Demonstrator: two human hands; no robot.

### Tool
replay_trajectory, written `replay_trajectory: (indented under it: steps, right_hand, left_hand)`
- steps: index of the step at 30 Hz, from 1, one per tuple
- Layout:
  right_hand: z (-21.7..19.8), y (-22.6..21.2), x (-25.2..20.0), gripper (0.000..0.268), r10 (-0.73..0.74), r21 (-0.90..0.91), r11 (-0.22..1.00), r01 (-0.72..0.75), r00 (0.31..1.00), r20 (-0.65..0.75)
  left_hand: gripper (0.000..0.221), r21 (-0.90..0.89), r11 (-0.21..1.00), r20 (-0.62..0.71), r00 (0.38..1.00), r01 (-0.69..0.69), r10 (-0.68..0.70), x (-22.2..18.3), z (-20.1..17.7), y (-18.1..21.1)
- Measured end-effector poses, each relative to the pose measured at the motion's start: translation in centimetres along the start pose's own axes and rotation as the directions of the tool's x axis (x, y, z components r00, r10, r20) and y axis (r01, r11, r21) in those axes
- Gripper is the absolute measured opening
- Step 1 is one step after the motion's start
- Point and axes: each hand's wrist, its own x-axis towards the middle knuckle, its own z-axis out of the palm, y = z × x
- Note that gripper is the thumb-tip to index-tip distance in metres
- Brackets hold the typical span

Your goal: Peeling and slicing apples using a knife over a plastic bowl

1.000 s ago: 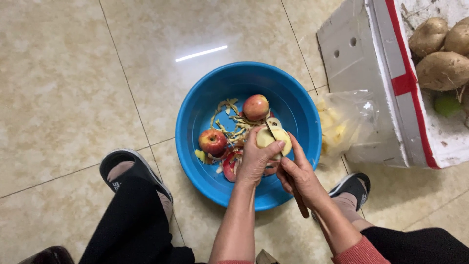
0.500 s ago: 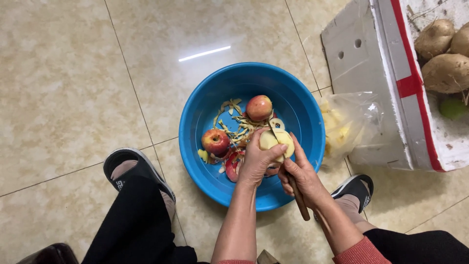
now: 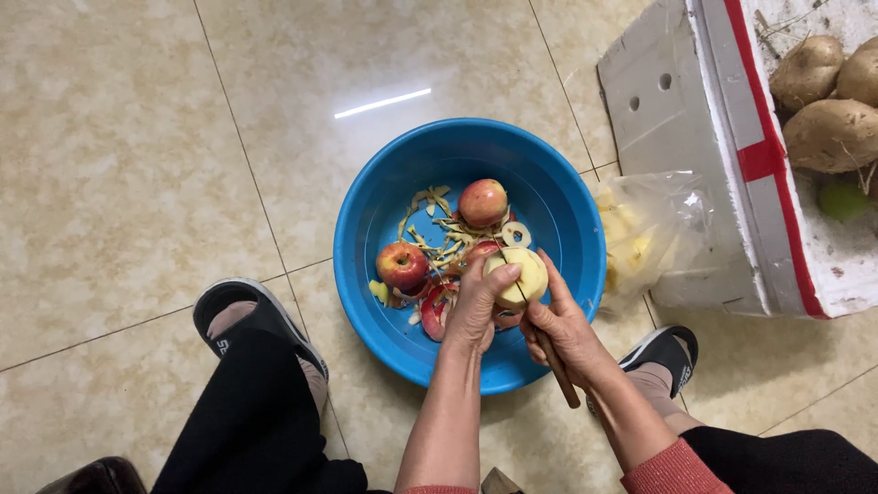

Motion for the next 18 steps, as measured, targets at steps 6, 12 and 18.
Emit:
replay_trajectory:
  steps: [6, 12, 18]
  right_hand:
    - [-0.1, -0.2, 0.1, 0.089, 0.046, 0.024, 0.999, -0.045, 0.998, -0.032]
    - [-0.7, 0.3, -0.1, 0.088, 0.038, 0.002, 0.999, -0.038, 0.999, -0.034]
    - [-0.3, -0.3, -0.6, 0.089, 0.079, 0.003, 0.997, -0.079, 0.995, -0.057]
  left_hand:
    - [0.084, 0.300, 0.953, 0.003, 0.999, -0.051, 0.052, -0.8, 0.8, 1.4]
    - [0.080, 0.126, 0.991, -0.037, 0.999, 0.043, -0.039, 0.1, 0.5, -0.6]
    - [0.084, 0.303, 0.952, 0.006, 0.999, 0.035, -0.038, -0.5, 0.6, 0.6]
